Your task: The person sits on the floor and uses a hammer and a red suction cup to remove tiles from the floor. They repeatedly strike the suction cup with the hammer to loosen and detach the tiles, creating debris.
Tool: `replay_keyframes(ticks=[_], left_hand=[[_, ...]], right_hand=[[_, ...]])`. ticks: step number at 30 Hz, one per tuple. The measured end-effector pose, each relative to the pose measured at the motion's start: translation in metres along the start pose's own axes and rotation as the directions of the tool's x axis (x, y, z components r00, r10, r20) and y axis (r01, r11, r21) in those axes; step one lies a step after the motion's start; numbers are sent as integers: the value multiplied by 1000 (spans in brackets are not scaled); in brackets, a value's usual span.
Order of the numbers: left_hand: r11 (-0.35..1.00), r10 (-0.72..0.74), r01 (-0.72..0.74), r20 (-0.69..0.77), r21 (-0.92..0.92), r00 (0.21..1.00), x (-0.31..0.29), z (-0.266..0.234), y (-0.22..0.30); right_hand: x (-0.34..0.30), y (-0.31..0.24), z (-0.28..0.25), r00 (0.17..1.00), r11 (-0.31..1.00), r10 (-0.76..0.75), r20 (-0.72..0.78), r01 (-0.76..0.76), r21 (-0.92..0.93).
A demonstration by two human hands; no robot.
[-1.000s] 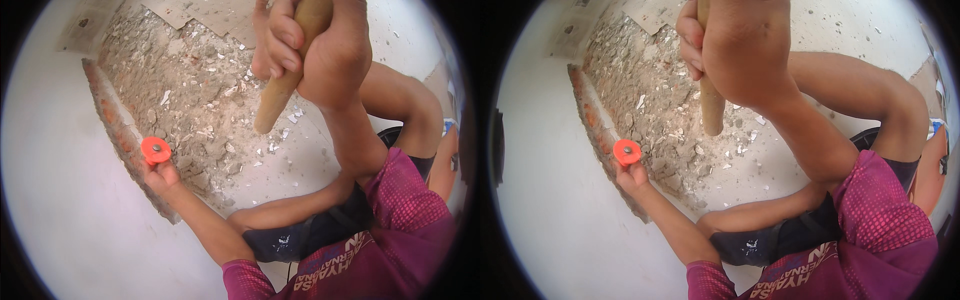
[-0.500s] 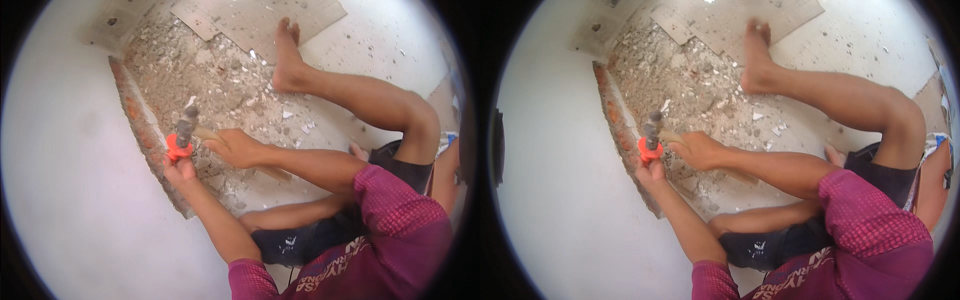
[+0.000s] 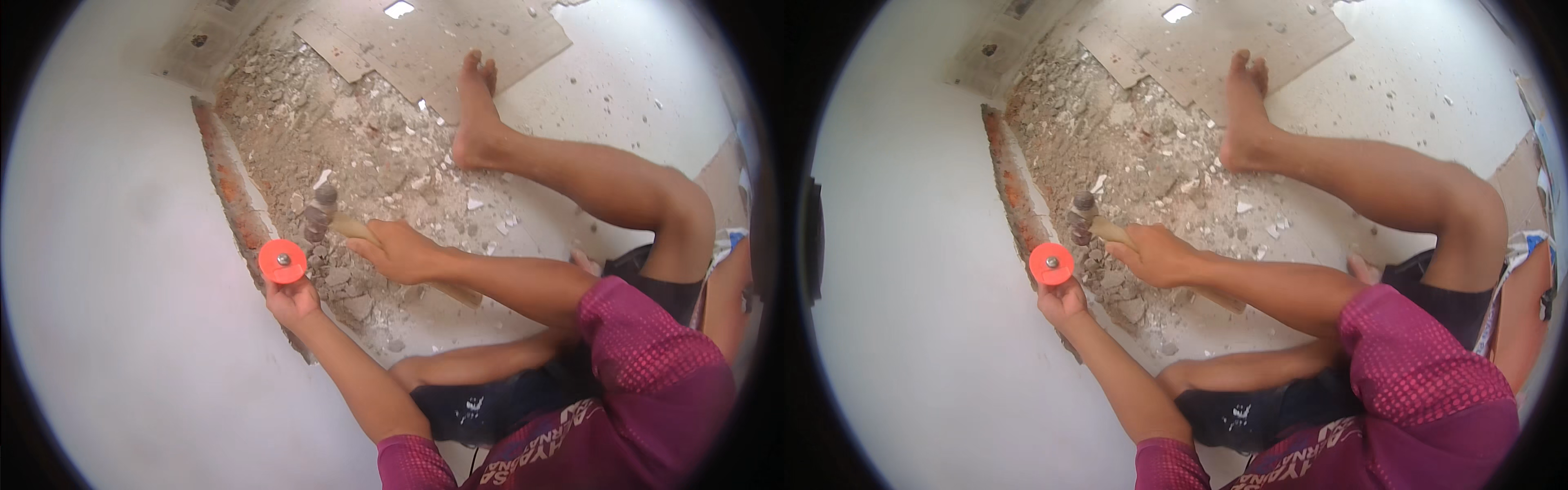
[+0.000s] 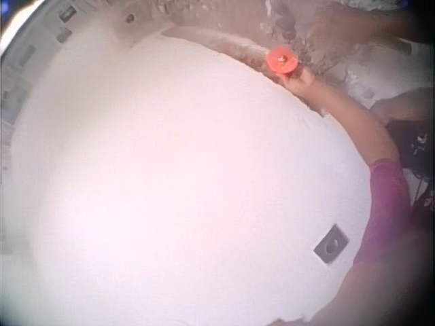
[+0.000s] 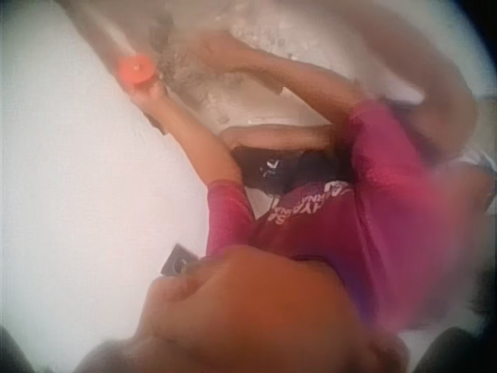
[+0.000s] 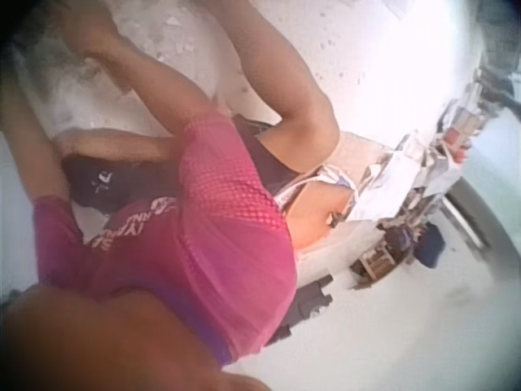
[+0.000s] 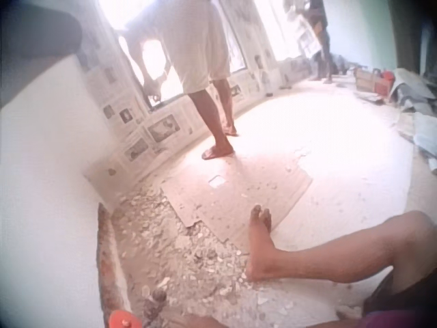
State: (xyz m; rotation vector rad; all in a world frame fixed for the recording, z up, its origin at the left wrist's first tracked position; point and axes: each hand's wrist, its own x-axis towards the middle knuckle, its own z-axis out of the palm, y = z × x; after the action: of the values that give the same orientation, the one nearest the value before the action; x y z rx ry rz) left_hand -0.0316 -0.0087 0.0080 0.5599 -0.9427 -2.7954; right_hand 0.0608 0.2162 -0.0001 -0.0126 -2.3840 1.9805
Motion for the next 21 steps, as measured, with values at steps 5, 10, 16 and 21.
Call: replay_keyframes(ticks=[5,10,16,21], left_hand=[[1000,-2,2,-80,-7,997,-16,-6,-17],[998,-53,57,95,-41,994,-14,20,-18],[982,-113,113,-9,153,994,-38,-17,-52],[967,-163,158,10,201,987,-89,-31,-72]], right_hand=[[-19,-51,-49,948,898,-84,-308,205,389],[-1,-32,0,758,845,-416,-502,526,95],[-36,3,-11,993,993,65,-103,-55,102],[-59,1,-69,958,977,120,-260,-67,204]])
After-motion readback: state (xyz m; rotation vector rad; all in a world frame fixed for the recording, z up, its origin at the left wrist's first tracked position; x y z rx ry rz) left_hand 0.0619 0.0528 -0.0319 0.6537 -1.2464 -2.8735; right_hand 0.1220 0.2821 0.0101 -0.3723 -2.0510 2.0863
